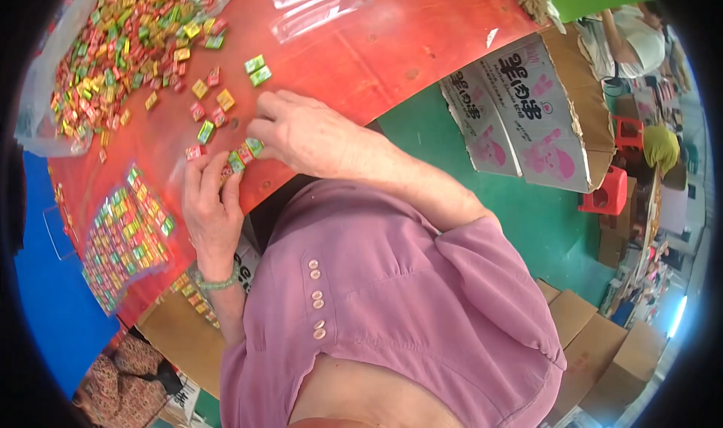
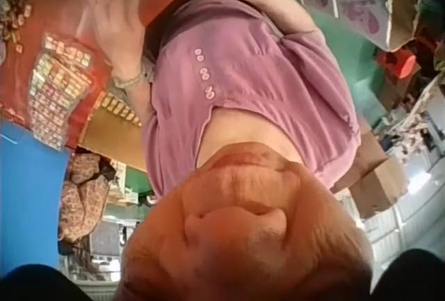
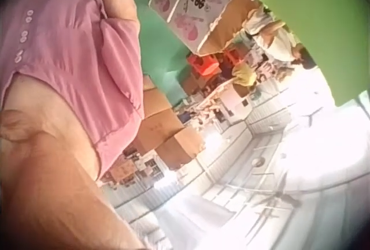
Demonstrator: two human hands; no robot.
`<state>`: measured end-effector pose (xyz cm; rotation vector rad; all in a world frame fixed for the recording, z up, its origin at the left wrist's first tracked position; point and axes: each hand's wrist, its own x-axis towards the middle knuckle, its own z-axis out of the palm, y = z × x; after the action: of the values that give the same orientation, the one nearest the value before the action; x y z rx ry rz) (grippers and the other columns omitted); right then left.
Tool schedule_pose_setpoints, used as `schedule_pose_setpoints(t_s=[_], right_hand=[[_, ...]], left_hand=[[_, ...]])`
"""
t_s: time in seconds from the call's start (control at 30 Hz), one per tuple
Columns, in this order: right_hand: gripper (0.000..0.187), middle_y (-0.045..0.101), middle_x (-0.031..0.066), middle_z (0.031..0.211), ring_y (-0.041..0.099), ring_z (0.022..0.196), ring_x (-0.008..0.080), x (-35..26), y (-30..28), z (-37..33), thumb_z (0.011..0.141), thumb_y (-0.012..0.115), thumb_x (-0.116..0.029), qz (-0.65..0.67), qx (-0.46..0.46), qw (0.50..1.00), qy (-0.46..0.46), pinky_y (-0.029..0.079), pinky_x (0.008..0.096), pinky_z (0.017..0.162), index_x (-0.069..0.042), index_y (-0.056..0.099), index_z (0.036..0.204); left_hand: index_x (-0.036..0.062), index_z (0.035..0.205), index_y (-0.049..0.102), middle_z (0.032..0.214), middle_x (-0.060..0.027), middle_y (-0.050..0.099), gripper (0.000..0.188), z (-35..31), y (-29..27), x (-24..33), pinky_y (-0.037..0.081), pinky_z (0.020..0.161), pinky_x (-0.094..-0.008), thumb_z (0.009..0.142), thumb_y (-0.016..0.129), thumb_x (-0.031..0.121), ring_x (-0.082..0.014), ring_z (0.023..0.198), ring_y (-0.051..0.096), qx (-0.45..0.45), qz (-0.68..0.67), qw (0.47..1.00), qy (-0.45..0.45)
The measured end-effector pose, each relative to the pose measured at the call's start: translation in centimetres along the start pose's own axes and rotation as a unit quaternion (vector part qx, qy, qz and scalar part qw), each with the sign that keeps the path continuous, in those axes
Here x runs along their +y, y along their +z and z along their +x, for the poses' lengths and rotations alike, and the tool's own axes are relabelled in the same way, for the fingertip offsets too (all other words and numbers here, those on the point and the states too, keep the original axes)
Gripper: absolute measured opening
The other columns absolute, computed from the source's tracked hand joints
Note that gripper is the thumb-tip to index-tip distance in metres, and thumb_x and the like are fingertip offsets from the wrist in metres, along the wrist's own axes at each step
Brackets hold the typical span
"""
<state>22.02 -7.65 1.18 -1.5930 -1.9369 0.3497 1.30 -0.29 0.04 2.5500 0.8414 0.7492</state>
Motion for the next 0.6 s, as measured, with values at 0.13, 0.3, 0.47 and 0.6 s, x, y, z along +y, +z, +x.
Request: schedule_pose_setpoints(t_s=[0.13, 0.3, 0.47, 0.6], right_hand=[[0.027, 0.056, 0.0128, 0.097, 0.06, 0.094, 0.0319, 0.7, -1.9, -1.8, 0.084, 0.073, -0.016, 0.003, 0.026, 0.999, 0.027, 0.052, 0.041, 0.08, -0.002, 0.064, 0.105], [0.026, 0.057, 0.0126, 0.097, 0.062, 0.088, 0.0303, 3.7, -6.0, -2.3, 0.086, 0.072, -0.013, -0.029, 0.051, 0.996, 0.069, 0.052, 0.0378, 0.074, -0.003, 0.064, 0.108], [0.029, 0.057, 0.0139, 0.104, 0.06, 0.091, 0.0337, 8.8, -9.1, 0.4, 0.089, 0.07, -0.017, -0.09, 0.05, 0.992, 0.067, 0.051, 0.0413, 0.078, -0.006, 0.063, 0.116], [0.03, 0.057, 0.0131, 0.103, 0.06, 0.091, 0.0334, 12.3, -10.9, 2.3, 0.089, 0.069, -0.019, -0.117, 0.028, 0.992, 0.038, 0.05, 0.041, 0.077, -0.007, 0.062, 0.117]], left_hand=[[0.0004, 0.111, 0.063, 0.101, -0.0151, 0.055, 0.029, 1.6, 1.0, 1.7, 0.049, 0.078, -0.0431, 0.084, 0.07, 0.005, -0.0336, 0.093, 0.057, -0.031, -0.036, 0.999, 0.009], [0.0003, 0.105, 0.063, 0.098, -0.0159, 0.055, 0.022, 7.5, 2.6, 4.0, 0.049, 0.078, -0.0448, 0.085, 0.069, 0.006, -0.0352, 0.091, 0.058, -0.032, -0.062, 0.995, 0.066], [0.0005, 0.095, 0.063, 0.096, -0.0174, 0.058, 0.018, 13.4, 5.3, 3.9, 0.05, 0.078, -0.0455, 0.083, 0.072, 0.01, -0.0366, 0.091, 0.06, 0.013, -0.041, 0.993, 0.109], [0.0007, 0.095, 0.065, 0.096, -0.0173, 0.059, 0.02, 15.9, 7.9, 3.7, 0.052, 0.078, -0.0452, 0.082, 0.073, 0.013, -0.0361, 0.092, 0.062, 0.019, -0.016, 0.995, 0.093]])
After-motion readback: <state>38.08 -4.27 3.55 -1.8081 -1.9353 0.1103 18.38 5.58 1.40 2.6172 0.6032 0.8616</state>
